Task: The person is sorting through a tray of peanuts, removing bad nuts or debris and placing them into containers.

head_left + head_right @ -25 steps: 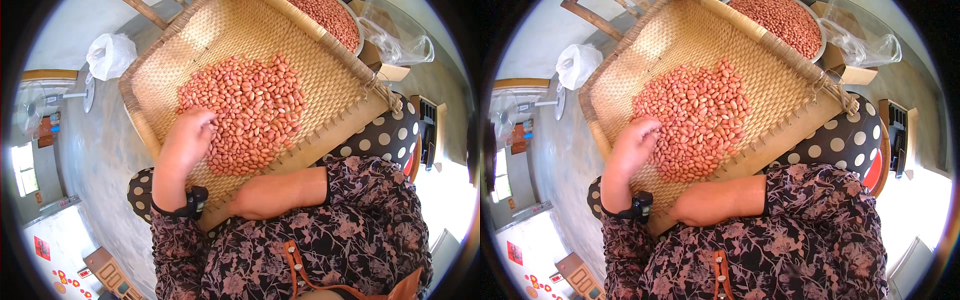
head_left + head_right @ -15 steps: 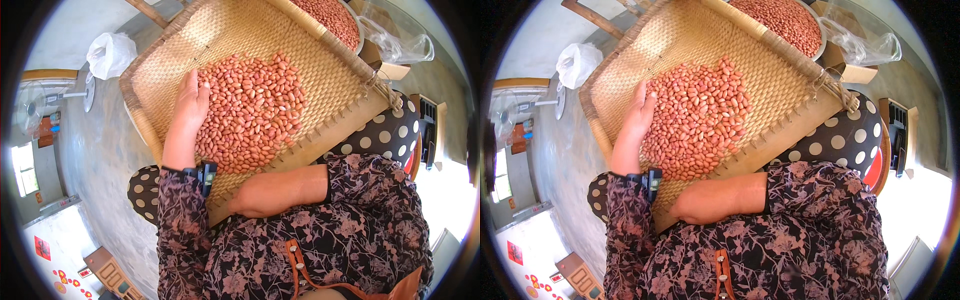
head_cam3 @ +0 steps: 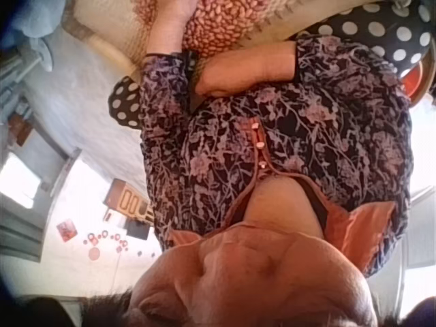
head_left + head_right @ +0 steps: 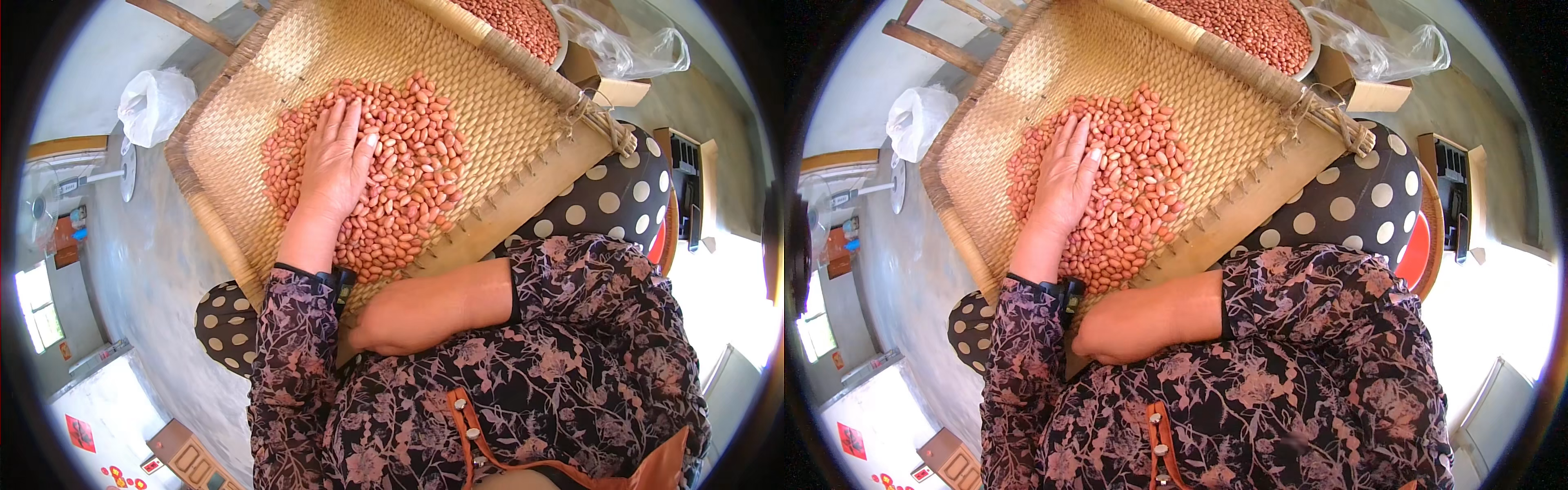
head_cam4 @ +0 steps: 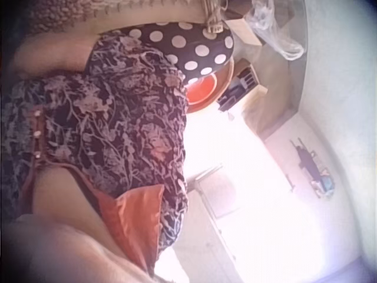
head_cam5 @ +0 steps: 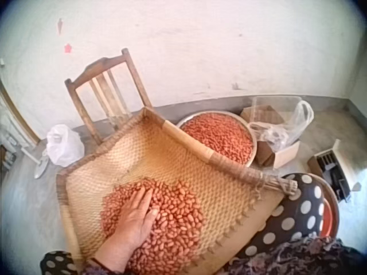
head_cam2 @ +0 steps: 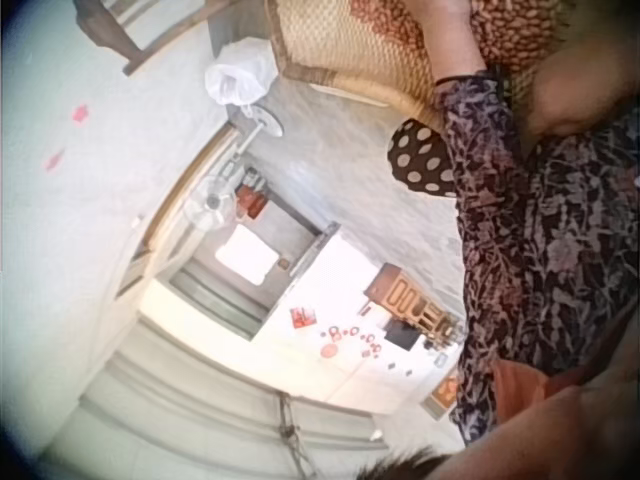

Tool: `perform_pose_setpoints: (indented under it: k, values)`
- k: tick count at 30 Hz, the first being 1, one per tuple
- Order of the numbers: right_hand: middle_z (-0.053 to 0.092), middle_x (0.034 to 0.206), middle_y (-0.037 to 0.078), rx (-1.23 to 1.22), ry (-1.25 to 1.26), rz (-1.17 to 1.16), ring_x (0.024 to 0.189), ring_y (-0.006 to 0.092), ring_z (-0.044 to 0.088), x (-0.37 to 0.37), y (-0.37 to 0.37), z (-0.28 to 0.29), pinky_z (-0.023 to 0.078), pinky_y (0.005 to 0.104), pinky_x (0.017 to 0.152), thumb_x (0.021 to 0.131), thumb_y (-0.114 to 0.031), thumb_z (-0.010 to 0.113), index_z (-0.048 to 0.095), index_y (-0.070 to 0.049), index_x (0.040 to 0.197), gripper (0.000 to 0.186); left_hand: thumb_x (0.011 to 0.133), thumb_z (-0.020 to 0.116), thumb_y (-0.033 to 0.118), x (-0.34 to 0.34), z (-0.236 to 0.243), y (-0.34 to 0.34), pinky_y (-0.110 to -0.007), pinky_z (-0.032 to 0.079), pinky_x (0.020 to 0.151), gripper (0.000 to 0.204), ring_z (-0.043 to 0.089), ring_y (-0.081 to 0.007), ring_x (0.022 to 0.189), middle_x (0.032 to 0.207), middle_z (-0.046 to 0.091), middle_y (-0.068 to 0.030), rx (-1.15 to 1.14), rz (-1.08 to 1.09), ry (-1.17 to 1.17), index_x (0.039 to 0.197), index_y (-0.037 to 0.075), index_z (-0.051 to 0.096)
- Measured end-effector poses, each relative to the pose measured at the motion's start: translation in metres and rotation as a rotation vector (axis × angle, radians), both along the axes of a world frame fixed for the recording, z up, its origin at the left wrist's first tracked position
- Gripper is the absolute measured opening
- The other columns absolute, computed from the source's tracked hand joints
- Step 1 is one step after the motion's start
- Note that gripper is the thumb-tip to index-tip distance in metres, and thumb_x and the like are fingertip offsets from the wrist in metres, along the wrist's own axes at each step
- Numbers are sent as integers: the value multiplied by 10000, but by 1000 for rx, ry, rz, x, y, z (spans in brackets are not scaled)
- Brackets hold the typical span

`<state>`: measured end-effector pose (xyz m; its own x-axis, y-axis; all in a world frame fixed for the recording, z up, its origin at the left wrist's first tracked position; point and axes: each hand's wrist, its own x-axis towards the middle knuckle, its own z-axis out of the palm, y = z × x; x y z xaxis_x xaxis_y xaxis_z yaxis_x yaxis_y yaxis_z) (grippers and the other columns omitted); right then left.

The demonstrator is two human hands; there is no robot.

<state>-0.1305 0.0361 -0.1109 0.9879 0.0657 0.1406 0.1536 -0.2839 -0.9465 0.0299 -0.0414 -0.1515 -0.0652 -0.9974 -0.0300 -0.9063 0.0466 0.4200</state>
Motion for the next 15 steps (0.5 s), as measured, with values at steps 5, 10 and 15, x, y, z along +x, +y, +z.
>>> perform_pose_setpoints:
  k: [5,10,15]
  values:
    - [637,807,207,-24,8,7,782,402,616,2,1,1,482,484,699,810,-142,522,624,-8,898,190,967,381,423,-11,-3,4,-454,130,1155,580,194,-344,1414,1527,248,-155,-31,-47,-48,1449,102,340]
    - [646,833,205,-41,73,35,796,395,625,3,0,6,492,478,715,816,-140,515,634,-15,929,207,962,413,418,-37,6,14,-460,109,1158,600,164,-332,1426,1545,209,-130,-39,-190,-91,1463,106,305]
    - [649,846,195,-10,73,23,798,383,628,2,1,5,493,473,731,819,-137,512,635,-24,936,204,952,445,394,-56,15,27,-461,122,1153,589,171,-351,1420,1537,222,-149,-43,-314,-65,1452,104,331]
